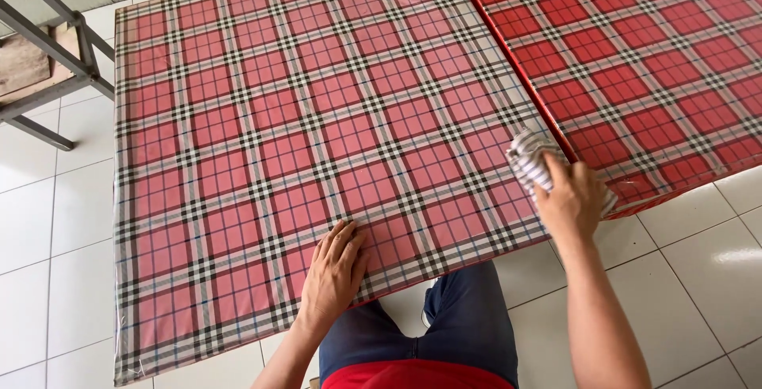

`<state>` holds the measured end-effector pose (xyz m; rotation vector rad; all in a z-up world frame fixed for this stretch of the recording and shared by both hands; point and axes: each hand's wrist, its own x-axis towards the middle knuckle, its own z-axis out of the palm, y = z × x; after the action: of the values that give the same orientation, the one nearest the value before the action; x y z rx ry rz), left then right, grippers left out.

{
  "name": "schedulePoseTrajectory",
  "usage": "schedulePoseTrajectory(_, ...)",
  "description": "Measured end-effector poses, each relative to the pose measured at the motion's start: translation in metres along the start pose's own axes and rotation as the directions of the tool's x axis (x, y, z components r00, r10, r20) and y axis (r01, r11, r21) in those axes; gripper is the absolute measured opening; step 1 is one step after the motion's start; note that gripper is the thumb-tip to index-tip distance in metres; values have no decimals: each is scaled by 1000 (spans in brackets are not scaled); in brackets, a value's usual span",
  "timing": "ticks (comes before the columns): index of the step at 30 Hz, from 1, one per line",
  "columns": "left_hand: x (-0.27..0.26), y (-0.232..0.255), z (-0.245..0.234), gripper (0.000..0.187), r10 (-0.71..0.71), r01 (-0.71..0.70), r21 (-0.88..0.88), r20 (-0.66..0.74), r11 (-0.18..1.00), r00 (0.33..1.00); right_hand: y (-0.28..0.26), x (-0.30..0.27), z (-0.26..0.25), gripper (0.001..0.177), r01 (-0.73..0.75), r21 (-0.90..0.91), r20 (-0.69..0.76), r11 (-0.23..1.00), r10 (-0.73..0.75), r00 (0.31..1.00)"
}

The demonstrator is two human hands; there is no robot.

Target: The person uses a cloth to wipe down a wooden ledge and then thoroughly cleans a large table covered with a checkered tablecloth.

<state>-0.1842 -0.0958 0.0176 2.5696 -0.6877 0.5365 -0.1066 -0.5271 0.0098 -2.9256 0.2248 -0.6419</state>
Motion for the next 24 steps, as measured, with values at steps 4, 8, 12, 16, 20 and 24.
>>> schedulePoseTrajectory(4, 1, 3, -2, 33, -18, 18, 4, -5, 1000, 1000, -84, -35, -36, 66, 190, 31, -26, 981, -190, 982)
schedulePoseTrajectory(8, 1, 2, -2, 34, -23, 23, 6, 12, 1000, 1000, -91, -69, -9, 81, 467, 112, -50, 877, -464, 884)
schedulePoseTrajectory(12, 1, 1, -1, 35, -30, 30, 1, 29, 1000, 999, -56, -33, -6, 84, 377, 79, -40, 923, -375, 926)
schedulePoseTrajectory(16, 1, 3, -3, 35, -28, 28, -1, 25, 1000, 999, 6, 17, 7, 59, 115, -7, 1, 993, -115, 993)
schedulePoseTrajectory(20, 3, 5, -3, 33, -26, 26, -8, 20, 1000, 999, -3, 23, 1, 54, 117, 1, -55, 993, -117, 992)
schedulePoseTrajectory(24, 0, 4, 2, 33, -109, 102, 89, 78, 991, 991, -79, -10, -44, 47, 237, 106, 56, 966, -244, 968)
